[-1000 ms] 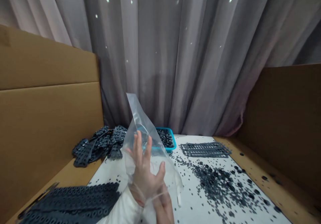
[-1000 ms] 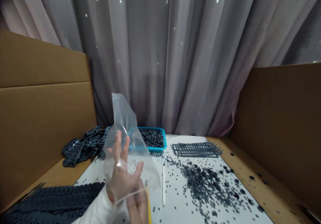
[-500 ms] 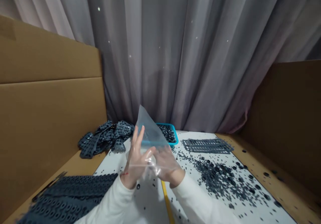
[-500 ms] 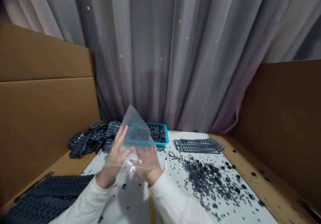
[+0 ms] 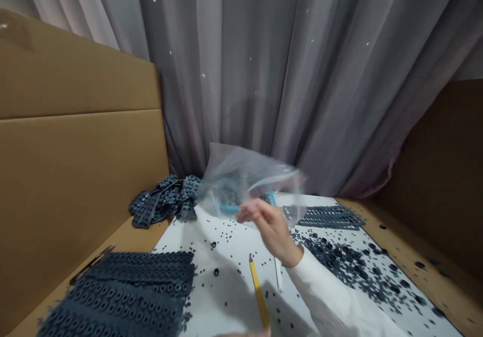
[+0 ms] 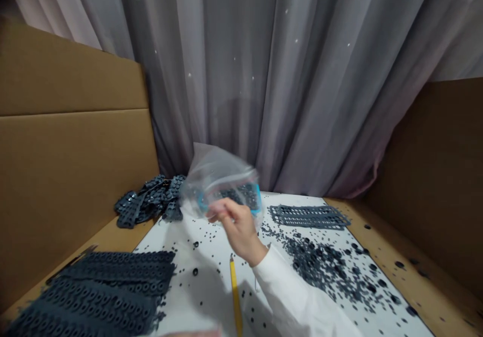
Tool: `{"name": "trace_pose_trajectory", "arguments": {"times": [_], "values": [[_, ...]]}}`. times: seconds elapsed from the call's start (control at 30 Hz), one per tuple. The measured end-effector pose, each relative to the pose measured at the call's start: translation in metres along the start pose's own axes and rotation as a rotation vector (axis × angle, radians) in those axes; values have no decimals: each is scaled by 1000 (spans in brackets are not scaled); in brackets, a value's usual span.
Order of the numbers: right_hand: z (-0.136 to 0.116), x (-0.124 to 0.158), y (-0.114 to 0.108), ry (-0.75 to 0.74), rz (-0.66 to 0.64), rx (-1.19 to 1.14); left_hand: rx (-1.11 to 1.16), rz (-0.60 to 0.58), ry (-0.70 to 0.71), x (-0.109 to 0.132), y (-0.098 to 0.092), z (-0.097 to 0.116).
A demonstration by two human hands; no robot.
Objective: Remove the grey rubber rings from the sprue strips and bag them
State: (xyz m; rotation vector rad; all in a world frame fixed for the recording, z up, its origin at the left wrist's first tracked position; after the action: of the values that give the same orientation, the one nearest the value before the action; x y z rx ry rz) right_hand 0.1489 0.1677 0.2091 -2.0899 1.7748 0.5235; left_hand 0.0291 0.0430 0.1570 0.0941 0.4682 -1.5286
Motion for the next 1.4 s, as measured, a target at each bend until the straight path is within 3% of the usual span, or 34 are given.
{"name": "trace_pose_trajectory", "arguments": {"times": [0.13,0.23,0.3,0.37,0.5,0.57,0.7,0.77,0.93,1.07,1.13,1.3,1.4], "values": [[-6,0,-2,161,-6,-351,106,-38,-82,9,-3,-41],[-9,8,11,174,-158,-389,599,97,-196,-7,-11,-55],[-7,13,20,187,-295,-362,885,292,-145,-17,-23,-48],[-2,15,23,197,-385,-292,979,527,-106,-21,-39,-37],[4,14,13,176,-423,-146,871,987,-330,-22,-71,-41],[2,13,9,159,-422,-36,823,1100,-420,-22,-81,-55],[-10,11,4,64,-387,143,775,996,-481,-26,-83,-81],[-14,12,6,41,-447,114,737,955,-459,-23,-83,-89],[11,31,13,183,-651,-4,681,1077,-354,-6,-101,-100],[41,49,8,189,-523,125,735,1119,-295,5,-124,-106],[51,59,3,189,-478,161,769,1146,-333,11,-135,-113],[73,86,-4,348,-409,103,729,1249,-544,22,-154,-127],[82,101,3,445,-395,45,731,1270,-488,20,-166,-119]]}}
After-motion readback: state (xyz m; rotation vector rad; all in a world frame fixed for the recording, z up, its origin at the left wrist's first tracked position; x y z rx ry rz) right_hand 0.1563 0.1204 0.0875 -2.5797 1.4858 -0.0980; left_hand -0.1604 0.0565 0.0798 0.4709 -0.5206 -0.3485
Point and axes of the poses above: each hand's wrist, its own x-axis away from the middle knuckle, its own y-axis out of the palm, z = x × y, the point moved 4 cm from there along -x, towards the middle knuckle, and after that the axes turned 13 degrees about z, right-handed, at the moved point
